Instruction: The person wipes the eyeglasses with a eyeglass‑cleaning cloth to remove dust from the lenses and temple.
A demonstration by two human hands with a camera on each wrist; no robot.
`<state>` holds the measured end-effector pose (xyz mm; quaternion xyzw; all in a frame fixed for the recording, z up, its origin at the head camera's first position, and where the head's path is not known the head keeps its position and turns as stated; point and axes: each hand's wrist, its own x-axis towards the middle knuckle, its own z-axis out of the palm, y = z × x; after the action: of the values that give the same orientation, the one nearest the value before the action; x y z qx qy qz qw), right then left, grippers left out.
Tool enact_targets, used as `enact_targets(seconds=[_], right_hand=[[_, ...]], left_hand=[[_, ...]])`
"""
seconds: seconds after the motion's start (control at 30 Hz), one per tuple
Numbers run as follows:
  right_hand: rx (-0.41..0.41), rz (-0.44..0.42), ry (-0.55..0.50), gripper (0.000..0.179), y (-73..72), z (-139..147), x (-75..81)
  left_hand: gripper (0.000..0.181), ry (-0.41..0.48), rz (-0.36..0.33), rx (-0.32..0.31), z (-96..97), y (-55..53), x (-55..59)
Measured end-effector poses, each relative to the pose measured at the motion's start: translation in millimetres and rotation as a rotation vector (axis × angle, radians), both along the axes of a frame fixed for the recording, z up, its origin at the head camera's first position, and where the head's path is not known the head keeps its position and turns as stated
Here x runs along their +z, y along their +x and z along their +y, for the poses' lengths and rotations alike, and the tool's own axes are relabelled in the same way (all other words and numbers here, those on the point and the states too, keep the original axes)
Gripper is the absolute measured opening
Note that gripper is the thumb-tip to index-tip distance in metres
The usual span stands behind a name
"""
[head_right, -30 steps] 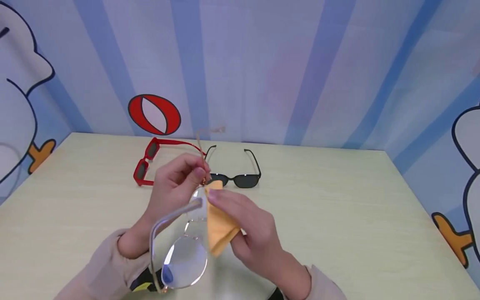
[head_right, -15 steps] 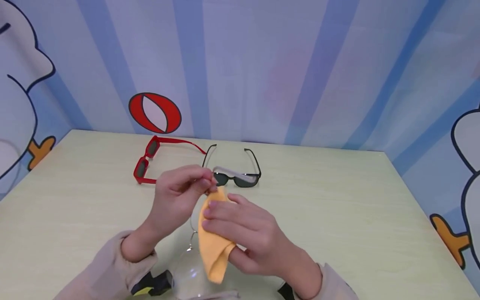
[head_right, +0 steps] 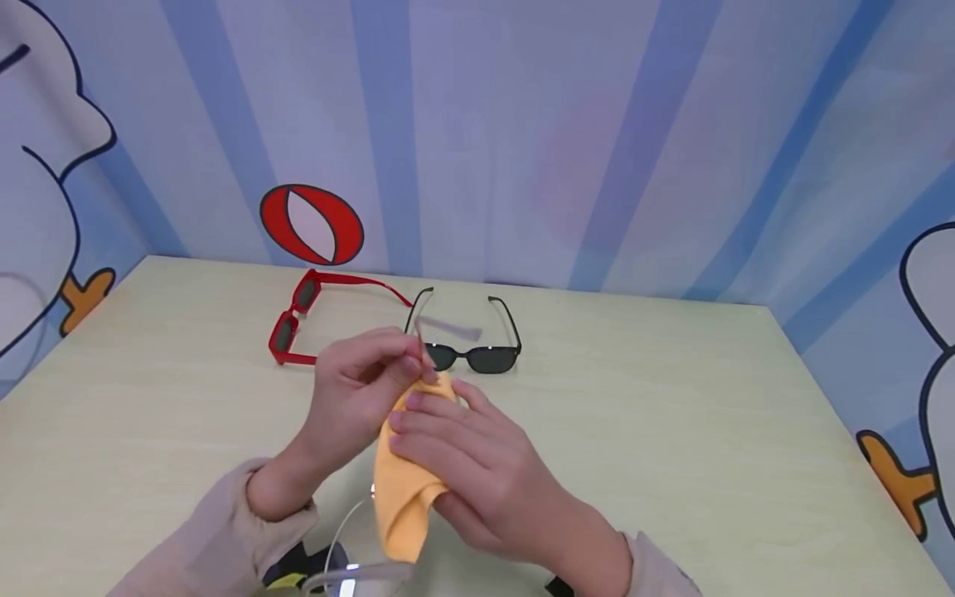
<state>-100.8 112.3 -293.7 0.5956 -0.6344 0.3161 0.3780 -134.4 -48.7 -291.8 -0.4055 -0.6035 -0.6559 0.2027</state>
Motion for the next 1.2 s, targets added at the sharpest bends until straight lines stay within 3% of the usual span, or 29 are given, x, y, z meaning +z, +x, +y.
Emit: enact_targets(seconds=[0.13,0.23,0.33,0.57,0.67,0.73,0.9,0.97,1.1,1.2], right_hand=[[0.095,0.004,0.019,0.035,-2.4,0,-0.2],[0.001,0.058,0.024,0.031,-3.8,2,-1.2],[-0.069,0.055,-0.019,0.026,-3.6,1,-3.3],[0.191,-0.150,-0.041,0.022,-0.7,3,-6.4],[0.216,-0.215,-0.027,0.019,0.8,7,-5.3],[0.171,-0.208,-0.016,0.020,1.9,8,-4.3],[-0.053,-0.064,-0.014,0.023,3.1,8,-4.2],[-0.103,-0.025,-0.039,0.023,3.6,6,-4.7],[-0.119,-0.018,-0.097,0.024,5.9,3,-6.0],[-0.081,-0.054,-0.135,0.025,7.4,4,-6.4]], left_hand=[[0.007,0.005,-0.065,-0.037,-0.9,2.3,-0.5],[0.008,-0.023,-0.083,-0.009,-0.9,3.3,-1.2],[0.010,-0.041,-0.103,0.016,-0.5,3.8,-2.6],[0.009,-0.010,-0.126,-0.029,1.5,5.3,-3.8],[0.009,-0.018,-0.118,-0.030,3.2,5.3,-2.7],[0.009,-0.026,-0.107,-0.026,4.3,5.6,-1.5],[0.010,-0.026,-0.083,-0.029,4.8,7.0,-0.8],[0.011,-0.028,-0.074,-0.032,4.1,6.5,-1.7],[0.011,-0.040,-0.058,-0.028,3.9,4.6,-2.9],[0.009,-0.040,-0.044,-0.019,4.4,2.6,-3.5]])
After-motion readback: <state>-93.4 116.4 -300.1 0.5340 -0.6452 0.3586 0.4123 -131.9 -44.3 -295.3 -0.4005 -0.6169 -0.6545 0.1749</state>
